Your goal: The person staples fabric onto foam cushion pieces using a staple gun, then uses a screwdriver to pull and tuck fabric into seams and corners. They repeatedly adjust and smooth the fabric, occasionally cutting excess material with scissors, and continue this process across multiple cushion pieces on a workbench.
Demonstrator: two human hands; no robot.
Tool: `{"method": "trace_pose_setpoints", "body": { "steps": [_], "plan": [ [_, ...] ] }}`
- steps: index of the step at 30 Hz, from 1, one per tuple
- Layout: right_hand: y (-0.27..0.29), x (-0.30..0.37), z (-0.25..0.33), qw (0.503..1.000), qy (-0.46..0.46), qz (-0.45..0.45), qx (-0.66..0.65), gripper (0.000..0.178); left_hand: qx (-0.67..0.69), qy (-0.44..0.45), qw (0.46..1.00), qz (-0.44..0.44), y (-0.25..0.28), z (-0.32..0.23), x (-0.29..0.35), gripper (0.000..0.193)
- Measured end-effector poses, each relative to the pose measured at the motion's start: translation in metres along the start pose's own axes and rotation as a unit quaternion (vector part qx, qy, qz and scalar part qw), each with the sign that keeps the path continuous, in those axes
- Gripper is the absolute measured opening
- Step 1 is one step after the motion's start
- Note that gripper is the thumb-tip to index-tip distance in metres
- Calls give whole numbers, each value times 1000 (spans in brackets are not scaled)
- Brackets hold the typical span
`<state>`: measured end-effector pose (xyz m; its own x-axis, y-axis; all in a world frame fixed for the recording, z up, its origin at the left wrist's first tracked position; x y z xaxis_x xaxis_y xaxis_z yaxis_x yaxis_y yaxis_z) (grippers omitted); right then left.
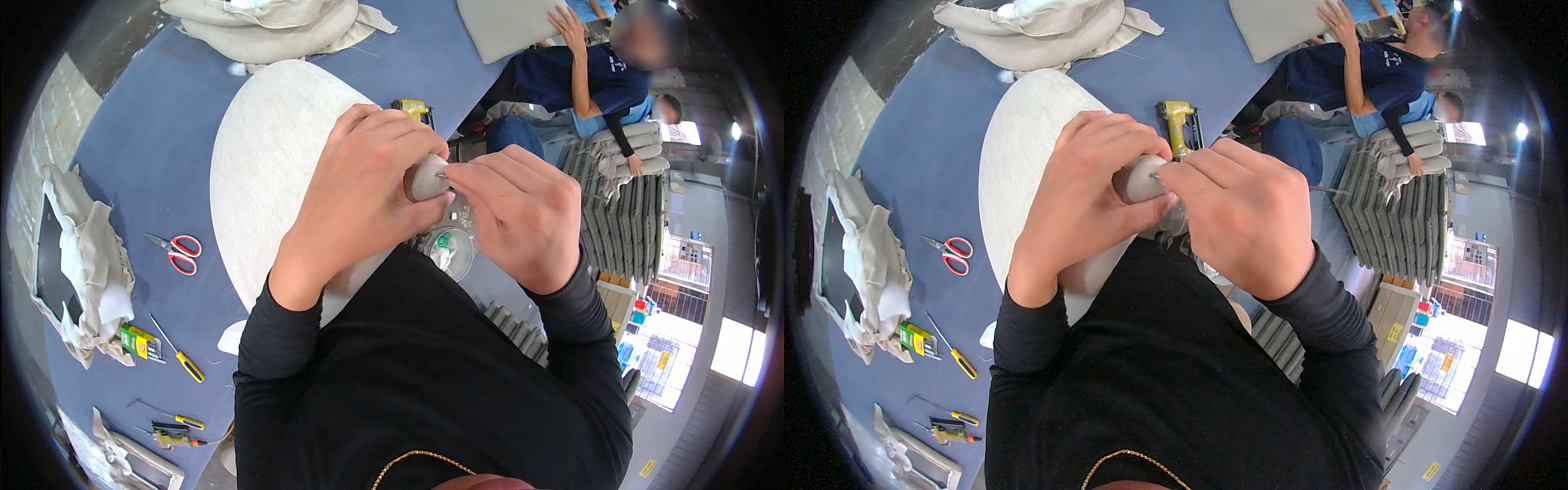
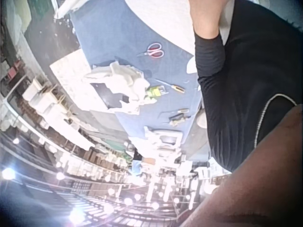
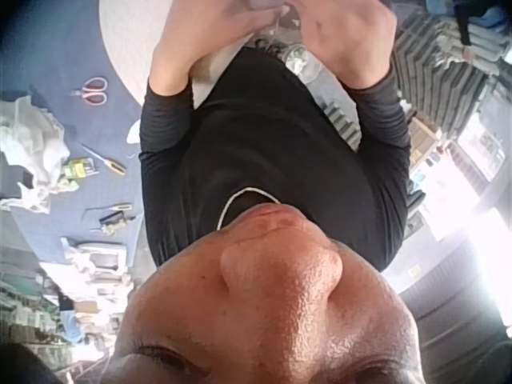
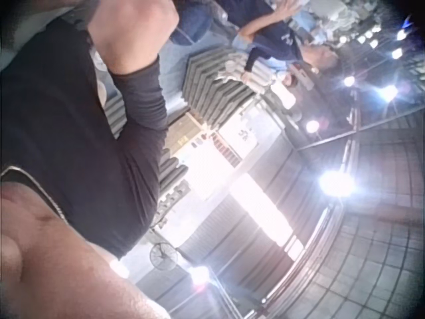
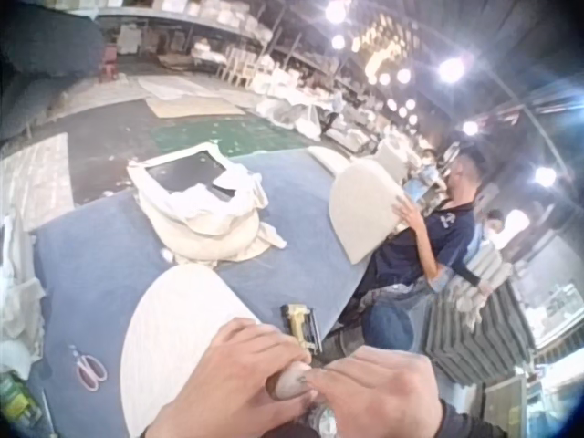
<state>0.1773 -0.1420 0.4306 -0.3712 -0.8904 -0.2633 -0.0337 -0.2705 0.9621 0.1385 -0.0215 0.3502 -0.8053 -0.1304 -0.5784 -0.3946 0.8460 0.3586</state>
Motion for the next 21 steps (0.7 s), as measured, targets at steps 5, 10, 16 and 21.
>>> {"method": "trace_pose_setpoints", "body": {
  "steps": [5,10,16,21],
  "plan": [
    [-5,-2,-1,998,26,-36,-32,25,-5,-1,1000,-13,1,-2,1,36],
    [-12,6,-12,982,-2,-97,-164,22,-6,16,1000,-5,12,-6,6,36],
    [-10,-21,-1,968,47,-137,-205,21,-37,25,998,-39,57,-12,15,36],
    [-189,4,-60,827,-221,-86,-510,12,-65,39,992,-105,142,-19,35,37]
  ]
}}
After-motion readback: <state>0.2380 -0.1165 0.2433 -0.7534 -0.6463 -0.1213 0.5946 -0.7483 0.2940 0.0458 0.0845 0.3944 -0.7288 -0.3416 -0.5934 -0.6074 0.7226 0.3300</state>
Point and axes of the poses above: each hand's wrist, its own x-axis away from the middle knuckle, its own y-axis out of the back of the hand, z = x × y, the point moved 7 cm from there along -x, towards the middle knuckle, and after that the axes turned 4 degrees about -y, right-handed, at the moved point
